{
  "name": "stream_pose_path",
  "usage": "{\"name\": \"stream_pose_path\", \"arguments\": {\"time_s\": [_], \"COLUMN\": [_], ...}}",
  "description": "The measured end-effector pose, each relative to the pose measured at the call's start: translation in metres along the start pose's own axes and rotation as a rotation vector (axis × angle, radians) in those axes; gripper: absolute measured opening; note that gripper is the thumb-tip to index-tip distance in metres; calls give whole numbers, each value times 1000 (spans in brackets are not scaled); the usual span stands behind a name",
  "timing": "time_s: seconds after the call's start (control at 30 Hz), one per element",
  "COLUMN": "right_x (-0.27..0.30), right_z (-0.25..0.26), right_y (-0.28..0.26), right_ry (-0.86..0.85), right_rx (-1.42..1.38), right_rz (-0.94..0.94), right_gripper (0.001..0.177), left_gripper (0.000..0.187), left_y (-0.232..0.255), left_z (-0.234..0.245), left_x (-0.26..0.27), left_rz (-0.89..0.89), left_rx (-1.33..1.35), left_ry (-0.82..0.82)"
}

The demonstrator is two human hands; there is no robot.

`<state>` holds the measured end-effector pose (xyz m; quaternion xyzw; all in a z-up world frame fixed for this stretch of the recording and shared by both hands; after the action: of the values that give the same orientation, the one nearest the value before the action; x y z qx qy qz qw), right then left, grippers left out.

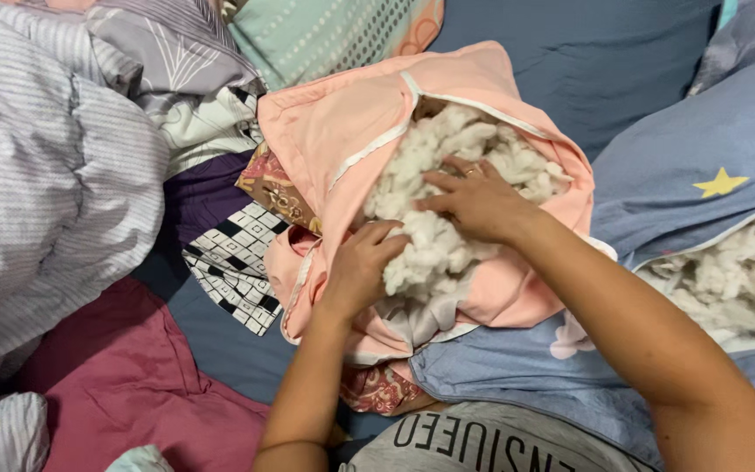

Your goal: The person lies on a bed and repeatedly transfers white cotton-like filling from a pink fabric cover into a blue star-patterned cover. They use both hands to pull, fluff, and push the cotton into the blue cover's opening.

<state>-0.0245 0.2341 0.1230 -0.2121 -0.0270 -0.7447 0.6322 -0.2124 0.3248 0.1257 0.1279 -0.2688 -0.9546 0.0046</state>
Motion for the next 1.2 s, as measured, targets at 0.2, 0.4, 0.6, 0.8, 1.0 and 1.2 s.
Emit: {"name": "stream_pose_path", "arguments": {"time_s": [0.2,0.4,0.6,0.8,1.0,1.2], "right_x": [22,37,4,33,83,48], "right_z": [14,24,-16,0,15,-39], "right_y": [12,-32,-2,31,-13,-33], "right_ry": [175,448,65,48,568,315], "right_rx": [-130,39,166,-193,-449,75], "right_rz": [-148,469,56,-162,246,66], "right_gripper": [42,81,61,70,50,51], "left_gripper": [31,20,14,19,23,26], "left_y": [-2,4,-29,-39,-52,-72], "left_z": [8,-18,1,28,-14,-39], "left_x": [13,12,35,34,14,0], "left_rz": [-40,-210,-69,-65,185,265], "left_rx": [-58,-26,339,294,662,816], "left_ry": [66,123,300,612,682,665]}}
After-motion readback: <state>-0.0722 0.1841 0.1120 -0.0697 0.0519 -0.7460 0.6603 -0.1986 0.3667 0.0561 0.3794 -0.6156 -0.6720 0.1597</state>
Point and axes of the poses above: each hand's wrist, its own x-axis away from the middle knuckle, its own z-axis out of the back of the hand, y = z × x, the point moved 4 cm from there along -x, towards the middle knuckle, and after that the axes turned 12 degrees about -y, right-handed, at the moved point
